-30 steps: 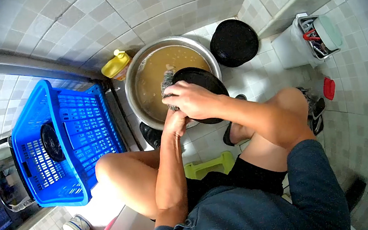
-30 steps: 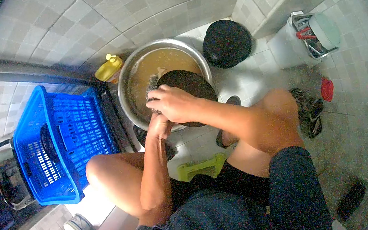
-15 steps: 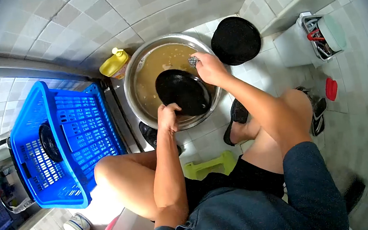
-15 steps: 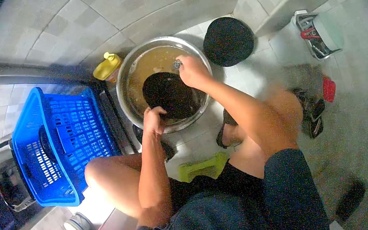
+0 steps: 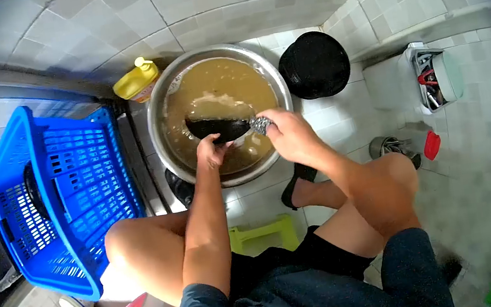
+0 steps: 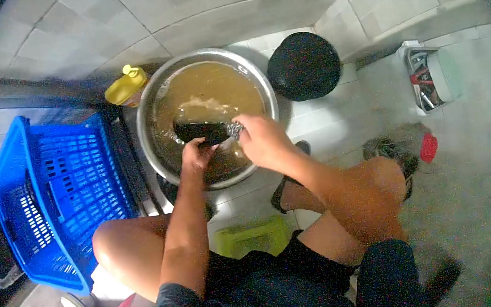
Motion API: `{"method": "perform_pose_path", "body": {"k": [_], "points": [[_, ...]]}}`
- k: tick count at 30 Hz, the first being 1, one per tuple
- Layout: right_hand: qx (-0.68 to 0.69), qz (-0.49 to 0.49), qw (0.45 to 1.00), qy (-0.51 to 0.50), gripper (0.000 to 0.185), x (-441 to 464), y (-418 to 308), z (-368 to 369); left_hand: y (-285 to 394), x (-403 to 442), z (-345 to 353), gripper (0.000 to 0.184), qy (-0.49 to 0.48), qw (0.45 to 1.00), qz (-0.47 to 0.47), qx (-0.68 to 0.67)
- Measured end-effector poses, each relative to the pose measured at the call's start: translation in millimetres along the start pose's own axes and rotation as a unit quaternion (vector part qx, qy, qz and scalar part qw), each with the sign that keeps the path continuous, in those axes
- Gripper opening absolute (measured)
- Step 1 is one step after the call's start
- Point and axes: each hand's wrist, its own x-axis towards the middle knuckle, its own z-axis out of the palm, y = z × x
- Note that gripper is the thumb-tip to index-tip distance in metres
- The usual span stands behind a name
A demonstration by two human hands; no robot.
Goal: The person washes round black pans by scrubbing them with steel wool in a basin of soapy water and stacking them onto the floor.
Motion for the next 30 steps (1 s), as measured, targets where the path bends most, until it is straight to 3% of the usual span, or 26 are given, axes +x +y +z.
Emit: {"method": "perform_pose_path", "body": {"k": [3, 8, 9, 12, 16, 22, 24, 27, 30], "points": [[0.015, 0.030, 0.999, -0.031, 0.027, -10.3, -12.6, -4.7, -13.4, 37.8, -29.8, 0.035, -0.012, 0.999, -0.033, -0.031], [0.021, 0.010, 0.999, -0.045, 0.029, -17.5, -12.9, 0.2, -28.4, 71.4, -46.0, 0.030, 0.007, 0.997, 0.048, 0.065], [0.000, 0.016, 0.999, -0.052, 0.029, -17.8, -13.3, 2.0, -23.6, 75.2, -43.2, 0.031, 0.036, 0.999, 0.002, 0.014], [0.012, 0.026, 0.998, -0.060, 0.029, -16.8, -18.7, 1.7, -32.5, 127.7, -78.9, 0.037, 0.102, 0.993, -0.015, 0.050], [0.022, 0.042, 0.996, -0.081, 0.029, -16.4, -22.2, -0.9, -13.4, 57.0, -7.1, 0.046, 0.189, 0.980, 0.002, 0.064], [0.036, 0.033, 0.996, -0.076, 0.029, -24.0, -27.6, -13.0, -8.2, 41.5, -2.6, 0.044, 0.257, 0.964, 0.045, 0.051], [0.046, 0.056, 0.993, -0.091, 0.028, -27.8, -40.7, -25.1, -3.8, 29.8, -3.1, 0.044, 0.264, 0.961, 0.068, 0.049], [0.039, 0.019, 0.995, -0.088, 0.028, -34.1, -46.0, -30.9, 5.6, 9.1, -4.5, 0.039, 0.207, 0.972, 0.093, 0.056], [0.043, -0.020, 0.997, -0.057, 0.027, -43.0, -46.8, -31.2, 19.9, -29.1, 23.9, 0.035, 0.219, 0.953, 0.158, 0.136]]}}
